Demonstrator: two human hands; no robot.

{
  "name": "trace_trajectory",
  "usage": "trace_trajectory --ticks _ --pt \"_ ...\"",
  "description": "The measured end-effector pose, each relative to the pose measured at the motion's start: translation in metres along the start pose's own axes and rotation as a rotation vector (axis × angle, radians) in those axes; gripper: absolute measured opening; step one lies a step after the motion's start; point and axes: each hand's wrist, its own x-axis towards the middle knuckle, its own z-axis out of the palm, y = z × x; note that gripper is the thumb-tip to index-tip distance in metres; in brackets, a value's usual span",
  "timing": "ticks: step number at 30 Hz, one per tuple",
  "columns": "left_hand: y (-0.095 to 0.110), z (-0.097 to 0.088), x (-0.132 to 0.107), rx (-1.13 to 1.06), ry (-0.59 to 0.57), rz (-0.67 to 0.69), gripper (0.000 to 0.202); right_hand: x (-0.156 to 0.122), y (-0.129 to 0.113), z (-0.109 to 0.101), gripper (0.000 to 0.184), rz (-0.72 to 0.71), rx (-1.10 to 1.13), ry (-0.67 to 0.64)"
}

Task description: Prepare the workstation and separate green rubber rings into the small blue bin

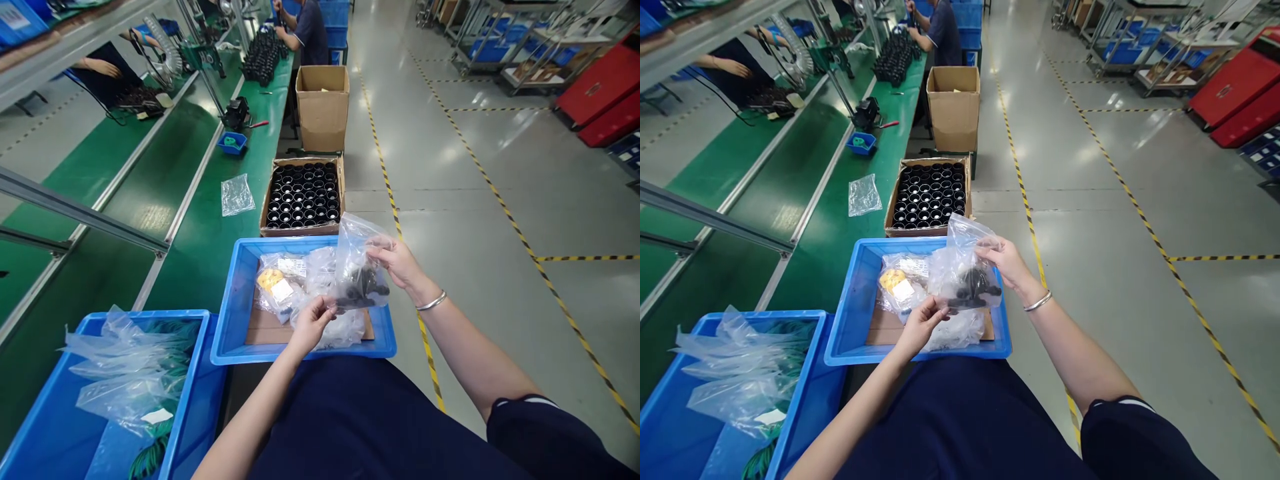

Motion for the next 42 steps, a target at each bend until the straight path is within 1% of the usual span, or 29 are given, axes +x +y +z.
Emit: trace_trajectory --ticks 3,9,13,15,18,20,28,31,33,35,37,38,42 --pt "0.001 0.0 0.001 -0.081 0.036 -0.004 0.03 -0.002 0.001 0.002 0.029 -0.006 0.021 0.041" --pt "0.008 -0.003 0.001 -0.089 0.09 0.001 0.032 -0.003 0.004 0.004 0.027 0.017 0.09 0.051" --pt "0.012 -0.002 0.001 -0.136 0.117 -0.004 0.029 -0.001 0.0 0.01 0.026 0.034 0.136 0.068" --pt "0.015 -0.003 0.002 -0.231 0.139 -0.04 0.029 0.002 0.0 0.014 0.025 0.075 0.148 0.086" --pt "0.017 -0.005 0.005 -0.399 0.213 -0.123 0.033 0.007 0.003 0.018 0.022 0.211 0.207 0.144" --pt "0.019 -0.007 0.006 -0.457 0.246 -0.154 0.035 0.01 0.007 0.02 0.019 0.283 0.268 0.18" --pt "0.025 -0.005 0.003 -0.537 0.266 -0.191 0.033 0.014 0.014 0.019 0.012 0.356 0.359 0.198" --pt "0.025 -0.001 0.002 -0.598 0.259 -0.17 0.029 0.017 0.021 0.014 0.014 0.396 0.391 0.187" --pt "0.026 0.004 -0.001 -0.634 0.228 -0.134 0.028 0.019 0.028 0.012 0.015 0.428 0.417 0.171" --pt "0.029 0.01 -0.004 -0.628 0.188 -0.098 0.039 0.02 0.036 0.011 0.015 0.457 0.441 0.15" --pt "0.031 0.017 -0.006 -0.567 0.178 -0.074 0.057 0.019 0.043 0.012 0.016 0.48 0.456 0.135" --pt "0.032 0.021 -0.007 -0.528 0.192 -0.059 0.062 0.019 0.045 0.013 0.017 0.489 0.46 0.132" --pt "0.031 0.03 -0.01 -0.383 0.255 0.027 0.061 0.015 0.048 0.017 0.017 0.512 0.459 0.133"
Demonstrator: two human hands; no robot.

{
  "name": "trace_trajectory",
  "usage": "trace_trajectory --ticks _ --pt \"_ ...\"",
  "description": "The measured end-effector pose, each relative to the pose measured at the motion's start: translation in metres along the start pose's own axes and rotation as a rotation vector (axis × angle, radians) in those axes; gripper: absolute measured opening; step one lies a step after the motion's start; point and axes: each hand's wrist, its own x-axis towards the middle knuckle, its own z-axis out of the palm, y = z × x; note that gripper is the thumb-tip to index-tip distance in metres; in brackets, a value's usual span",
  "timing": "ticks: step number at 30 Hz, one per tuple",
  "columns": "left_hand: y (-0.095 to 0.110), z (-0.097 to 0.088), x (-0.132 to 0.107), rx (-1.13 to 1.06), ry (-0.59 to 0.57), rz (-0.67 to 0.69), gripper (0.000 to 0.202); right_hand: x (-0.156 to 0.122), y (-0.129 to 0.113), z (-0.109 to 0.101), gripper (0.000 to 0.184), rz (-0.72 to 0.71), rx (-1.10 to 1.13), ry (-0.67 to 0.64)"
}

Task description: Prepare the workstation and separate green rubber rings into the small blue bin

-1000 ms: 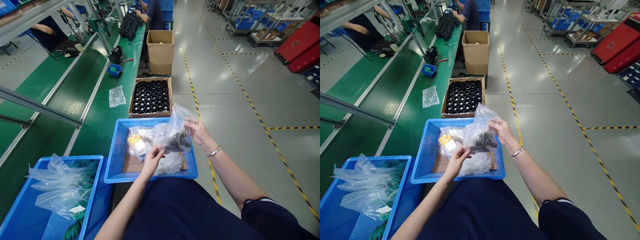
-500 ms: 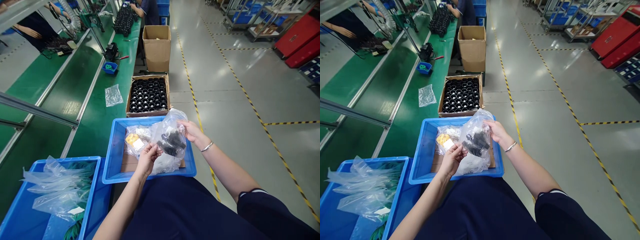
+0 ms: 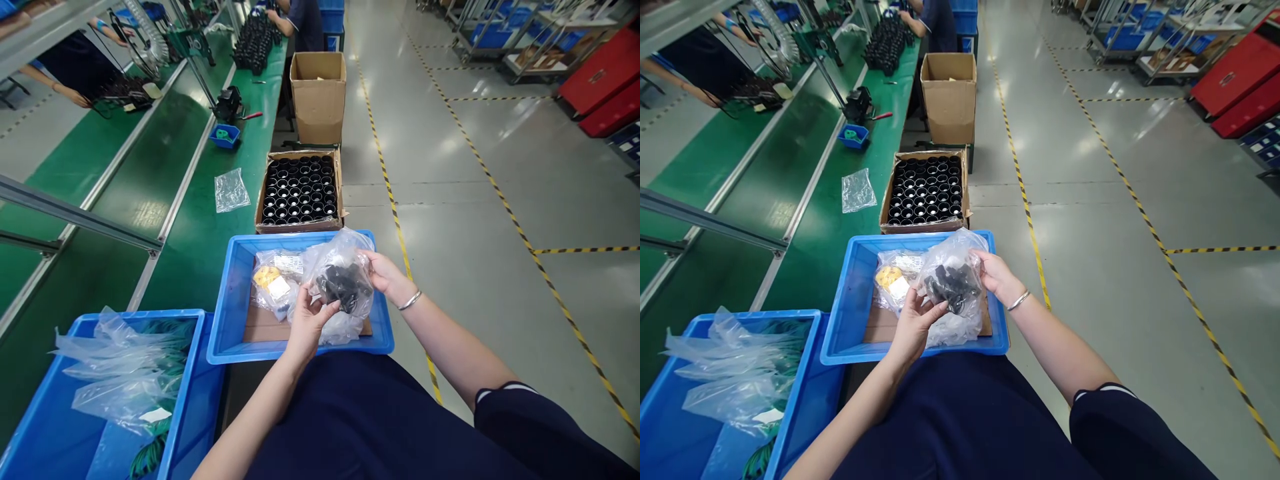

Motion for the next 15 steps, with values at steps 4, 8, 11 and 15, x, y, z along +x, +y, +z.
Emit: trace_trajectory --ticks 4,8,11,15 --pt "-0.001 0.001 -0.002 0.059 0.026 0.032 0.059 -0.007 -0.001 0.002 0.017 -0.015 -0.023 0.01" --pt "0.001 0.001 -0.003 0.067 0.021 0.03 0.058 -0.012 -0.002 0.0 0.012 -0.038 -0.058 0.023" --pt "0.003 0.001 -0.003 0.069 0.021 0.018 0.059 -0.013 -0.002 -0.004 0.009 -0.048 -0.081 0.023" --pt "0.007 0.003 -0.005 0.061 0.032 0.003 0.059 -0.013 -0.002 -0.009 0.009 -0.058 -0.105 0.013"
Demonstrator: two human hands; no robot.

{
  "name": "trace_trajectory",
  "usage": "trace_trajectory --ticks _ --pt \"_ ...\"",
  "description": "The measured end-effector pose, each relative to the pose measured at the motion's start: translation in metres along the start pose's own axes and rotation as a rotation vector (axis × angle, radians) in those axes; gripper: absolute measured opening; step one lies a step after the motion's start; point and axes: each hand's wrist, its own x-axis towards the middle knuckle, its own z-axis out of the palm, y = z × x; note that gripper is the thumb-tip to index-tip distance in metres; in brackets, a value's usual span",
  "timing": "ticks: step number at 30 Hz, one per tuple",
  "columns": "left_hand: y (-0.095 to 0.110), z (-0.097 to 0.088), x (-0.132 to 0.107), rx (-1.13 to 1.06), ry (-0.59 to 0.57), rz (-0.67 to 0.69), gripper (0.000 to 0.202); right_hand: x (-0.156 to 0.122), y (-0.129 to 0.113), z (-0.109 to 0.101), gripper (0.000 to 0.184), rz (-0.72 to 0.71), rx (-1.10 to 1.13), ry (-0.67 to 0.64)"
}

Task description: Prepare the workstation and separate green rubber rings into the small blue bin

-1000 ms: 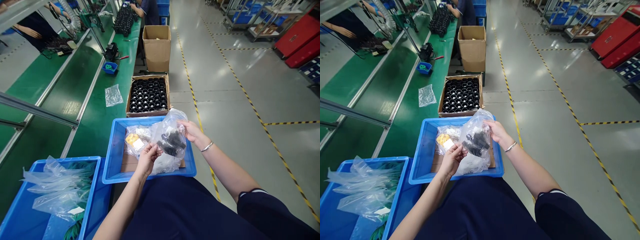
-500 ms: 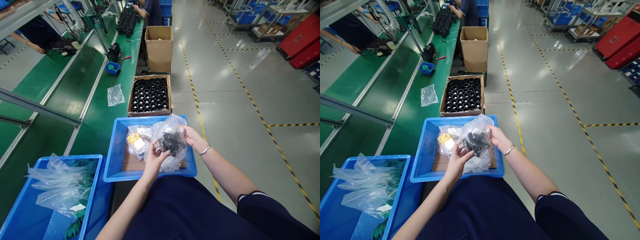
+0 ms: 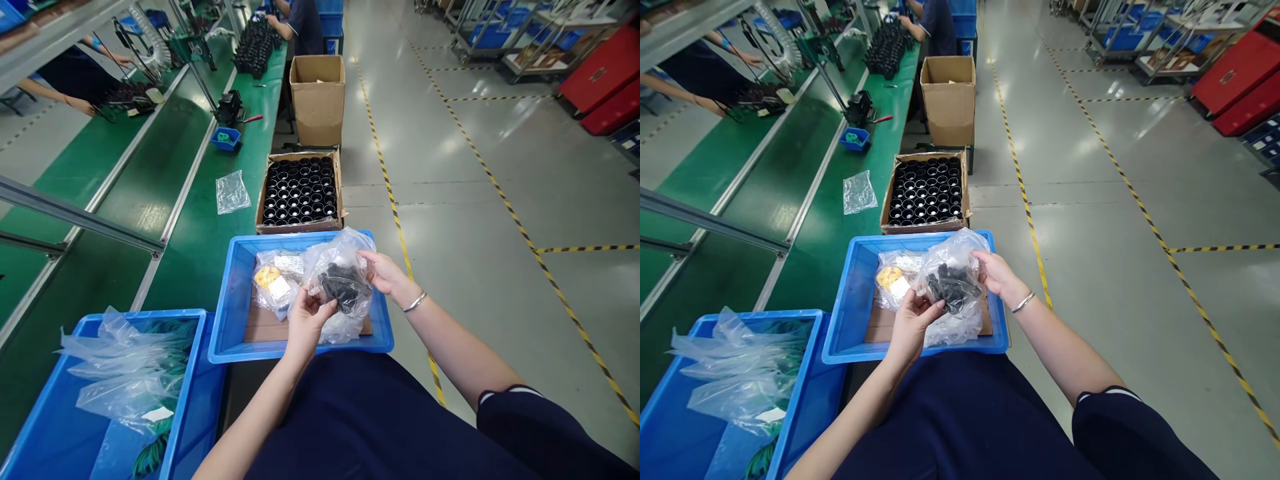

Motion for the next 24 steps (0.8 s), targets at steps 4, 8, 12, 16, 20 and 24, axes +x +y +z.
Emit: trace_trajectory --ticks 4,8,12,16,20,24 --pt "0.003 0.001 -0.002 0.008 0.011 -0.016 0.057 -0.002 -0.003 -0.001 0.01 -0.017 -0.016 -0.001" --pt "0.004 0.001 -0.003 0.004 0.028 -0.031 0.054 -0.005 -0.007 -0.001 0.008 -0.043 -0.037 0.003" --pt "0.003 0.0 -0.004 -0.011 0.022 -0.034 0.052 -0.01 -0.011 -0.001 0.003 -0.075 -0.061 0.016" --pt "0.001 -0.001 -0.003 0.003 0.028 -0.029 0.051 -0.016 -0.016 0.0 0.009 -0.108 -0.075 0.029" --pt "-0.004 -0.003 0.001 0.0 0.017 -0.013 0.048 -0.022 -0.023 0.002 0.017 -0.21 -0.099 0.069" --pt "-0.016 -0.014 0.008 0.063 0.015 -0.011 0.055 -0.024 -0.031 -0.004 0.02 -0.482 -0.213 0.107"
